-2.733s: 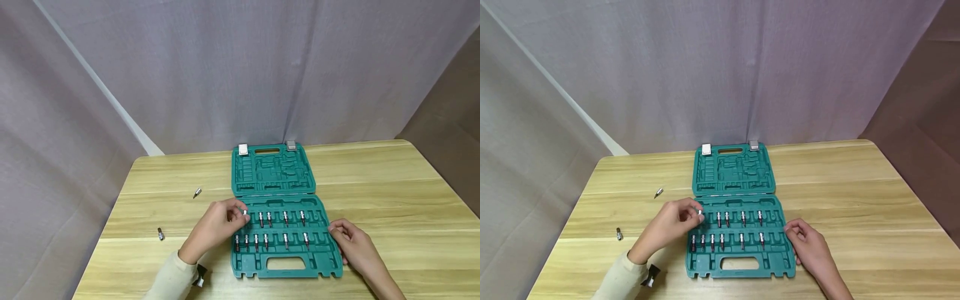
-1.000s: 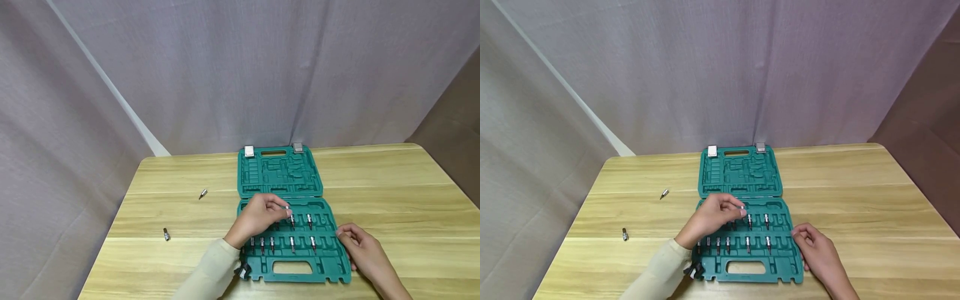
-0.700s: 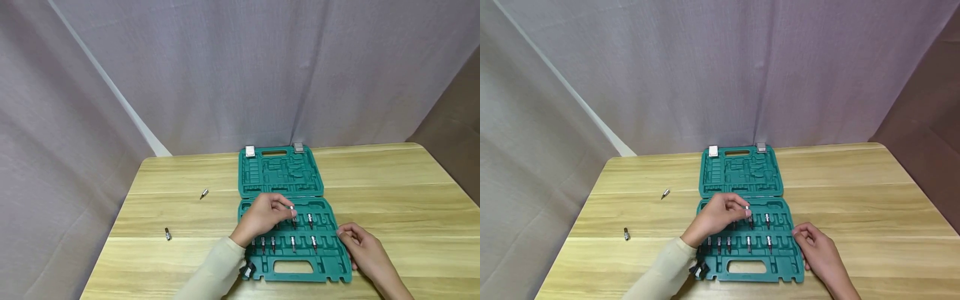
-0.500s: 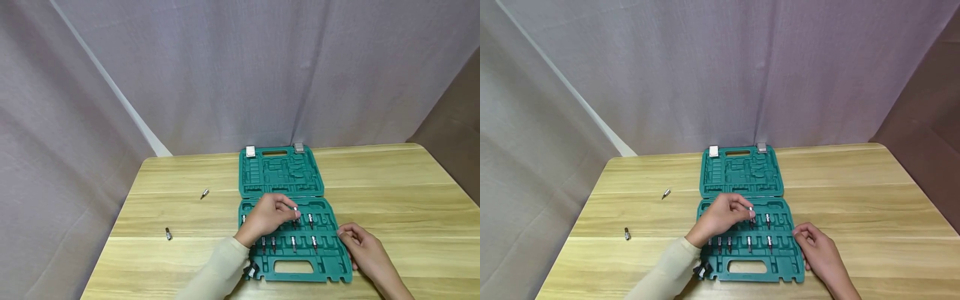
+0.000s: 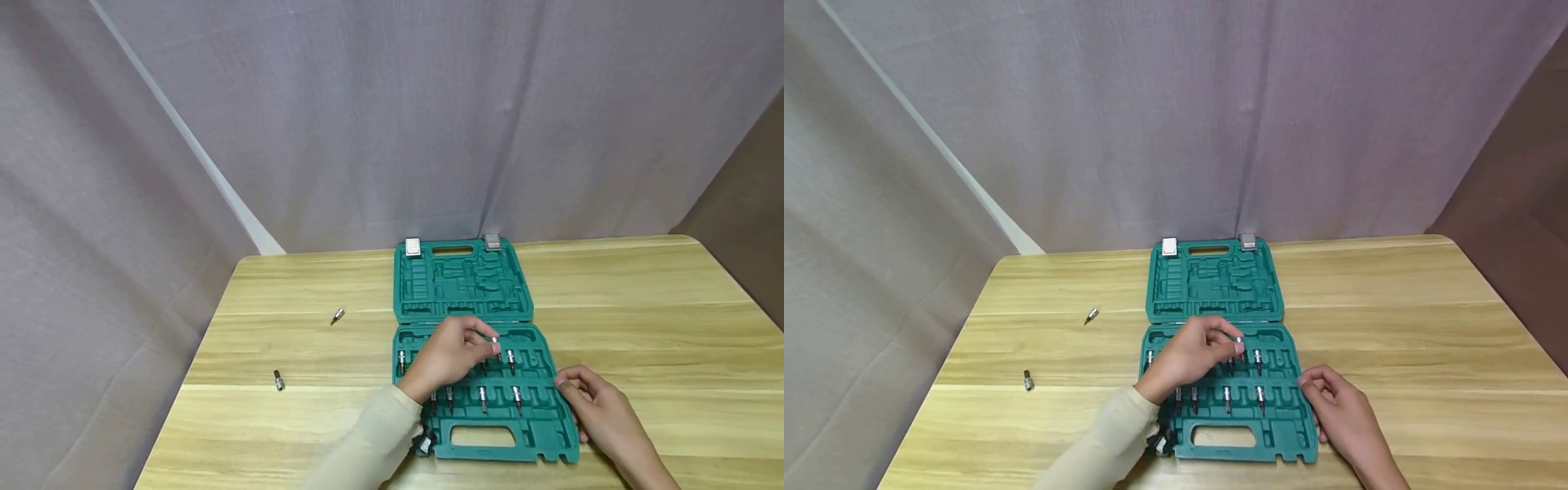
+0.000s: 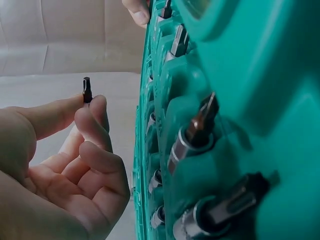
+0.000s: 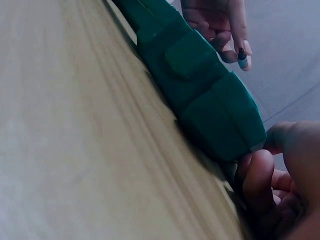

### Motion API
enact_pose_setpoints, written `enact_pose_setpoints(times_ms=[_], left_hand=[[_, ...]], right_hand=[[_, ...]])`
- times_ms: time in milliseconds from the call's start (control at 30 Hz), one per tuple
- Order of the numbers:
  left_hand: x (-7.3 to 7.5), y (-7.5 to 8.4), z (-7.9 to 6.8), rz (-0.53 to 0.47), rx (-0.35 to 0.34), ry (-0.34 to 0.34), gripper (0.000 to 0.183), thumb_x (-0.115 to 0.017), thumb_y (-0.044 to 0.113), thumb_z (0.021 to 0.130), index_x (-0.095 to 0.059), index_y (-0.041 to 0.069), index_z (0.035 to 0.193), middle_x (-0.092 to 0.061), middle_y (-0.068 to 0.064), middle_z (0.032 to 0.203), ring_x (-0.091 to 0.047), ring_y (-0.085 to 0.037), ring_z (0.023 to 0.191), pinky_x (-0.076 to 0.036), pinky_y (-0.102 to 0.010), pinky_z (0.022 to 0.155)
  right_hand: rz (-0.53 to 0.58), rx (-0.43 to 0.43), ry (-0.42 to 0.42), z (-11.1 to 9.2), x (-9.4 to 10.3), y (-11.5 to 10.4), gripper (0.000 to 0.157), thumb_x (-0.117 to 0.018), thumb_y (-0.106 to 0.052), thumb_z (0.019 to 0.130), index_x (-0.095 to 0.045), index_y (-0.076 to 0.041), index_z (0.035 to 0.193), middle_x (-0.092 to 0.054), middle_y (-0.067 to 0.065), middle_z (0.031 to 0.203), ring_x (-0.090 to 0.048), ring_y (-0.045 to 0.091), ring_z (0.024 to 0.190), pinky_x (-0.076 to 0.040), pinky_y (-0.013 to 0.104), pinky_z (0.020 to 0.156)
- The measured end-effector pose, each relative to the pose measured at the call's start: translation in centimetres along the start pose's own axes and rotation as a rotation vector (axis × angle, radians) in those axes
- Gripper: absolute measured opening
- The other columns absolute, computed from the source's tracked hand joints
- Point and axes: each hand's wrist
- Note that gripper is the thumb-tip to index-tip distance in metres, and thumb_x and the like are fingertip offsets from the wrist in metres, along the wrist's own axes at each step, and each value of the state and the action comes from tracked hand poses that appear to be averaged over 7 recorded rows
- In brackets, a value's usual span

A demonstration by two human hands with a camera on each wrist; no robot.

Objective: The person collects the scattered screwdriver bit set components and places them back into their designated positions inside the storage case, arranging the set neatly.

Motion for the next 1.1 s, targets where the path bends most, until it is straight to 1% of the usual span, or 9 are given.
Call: enact_pose_setpoints(times_ms=[200, 300, 433, 533, 667, 767, 900, 1000, 1100], left_hand=[[-0.3, 0.5, 0.2, 0.041, 0.017, 0.0, 0.011, -0.076, 0.021, 0.099, -0.08, 0.017, 0.109, -0.074, 0.01, 0.081, -0.062, -0.01, 0.069, -0.045, -0.026, 0.059], [-0.5, 0.8, 0.4, 0.061, 0.021, -0.004, 0.007, -0.077, 0.021, 0.099, -0.08, 0.019, 0.105, -0.073, 0.011, 0.08, -0.061, -0.008, 0.067, -0.044, -0.025, 0.059], [-0.6, 1.1, 0.5, 0.075, 0.019, -0.012, 0.003, -0.078, 0.021, 0.098, -0.079, 0.022, 0.1, -0.074, 0.009, 0.08, -0.061, -0.008, 0.065, -0.043, -0.025, 0.057], [-0.8, 1.2, 0.5, 0.075, 0.005, -0.022, 0.003, -0.079, 0.019, 0.097, -0.079, 0.021, 0.099, -0.076, 0.006, 0.08, -0.062, -0.008, 0.065, -0.043, -0.026, 0.057], [-1.2, 1.3, 0.5, 0.073, 0.009, -0.03, 0.003, -0.08, 0.019, 0.095, -0.078, 0.02, 0.097, -0.074, 0.008, 0.077, -0.064, -0.007, 0.068, -0.046, -0.026, 0.06], [-1.5, 1.4, 0.6, 0.08, 0.012, -0.038, 0.005, -0.082, 0.019, 0.093, -0.078, 0.02, 0.096, -0.071, 0.011, 0.074, -0.064, -0.007, 0.068, -0.048, -0.026, 0.06], [-1.9, 1.6, 0.8, 0.089, 0.013, -0.053, 0.007, -0.083, 0.018, 0.093, -0.077, 0.02, 0.094, -0.071, 0.009, 0.073, -0.064, -0.007, 0.067, -0.048, -0.025, 0.061], [-2.2, 1.7, 0.9, 0.099, 0.025, -0.059, 0.009, -0.084, 0.019, 0.092, -0.076, 0.022, 0.09, -0.071, 0.009, 0.072, -0.063, -0.006, 0.067, -0.048, -0.025, 0.062], [-2.4, 1.7, 1.0, 0.115, 0.03, -0.065, 0.009, -0.085, 0.019, 0.092, -0.076, 0.022, 0.088, -0.071, 0.009, 0.07, -0.062, -0.007, 0.066, -0.048, -0.025, 0.061]], right_hand=[[0.004, 0.007, 0.001, 0.2, 0.0, 0.0, 0.048, -0.053, -0.044, 0.111, -0.061, -0.001, 0.131, -0.061, 0.004, 0.078, -0.057, 0.02, 0.052, -0.053, 0.033, 0.052], [0.005, 0.002, -0.004, 0.2, 0.0, 0.1, 0.049, -0.053, -0.045, 0.111, -0.061, -0.001, 0.131, -0.061, 0.004, 0.078, -0.058, 0.02, 0.053, -0.053, 0.033, 0.053], [0.003, -0.002, -0.008, 0.2, 0.0, 0.0, 0.05, -0.053, -0.046, 0.111, -0.061, -0.001, 0.132, -0.061, 0.005, 0.078, -0.058, 0.02, 0.054, -0.053, 0.033, 0.053], [-0.002, 0.006, -0.001, 0.2, 0.0, -0.1, 0.049, -0.053, -0.045, 0.111, -0.062, -0.001, 0.13, -0.061, 0.005, 0.076, -0.058, 0.019, 0.053, -0.053, 0.033, 0.052], [0.007, 0.005, 0.004, 0.3, -0.1, -0.2, 0.047, -0.053, -0.043, 0.111, -0.062, 0.0, 0.129, -0.06, 0.005, 0.075, -0.058, 0.019, 0.052, -0.053, 0.034, 0.052], [0.021, -0.015, -0.002, 0.3, -0.1, -0.1, 0.047, -0.051, -0.043, 0.112, -0.061, -0.001, 0.131, -0.06, 0.006, 0.074, -0.058, 0.02, 0.052, -0.053, 0.034, 0.052], [0.04, -0.036, -0.012, 0.2, 0.1, 0.2, 0.048, -0.044, -0.044, 0.114, -0.06, -0.002, 0.133, -0.059, 0.008, 0.075, -0.057, 0.019, 0.053, -0.054, 0.034, 0.051], [0.053, -0.038, -0.018, 0.2, 0.1, 0.3, 0.048, -0.041, -0.043, 0.115, -0.06, -0.003, 0.132, -0.06, 0.008, 0.076, -0.057, 0.018, 0.054, -0.054, 0.034, 0.051], [0.056, -0.037, -0.022, 0.1, 0.2, 0.3, 0.048, -0.04, -0.043, 0.115, -0.06, -0.002, 0.132, -0.06, 0.007, 0.076, -0.058, 0.018, 0.055, -0.054, 0.034, 0.052]])
Point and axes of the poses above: each hand's wrist, its own z-axis towards the middle knuckle, its own x-axis out of the back of the hand, y = z × x
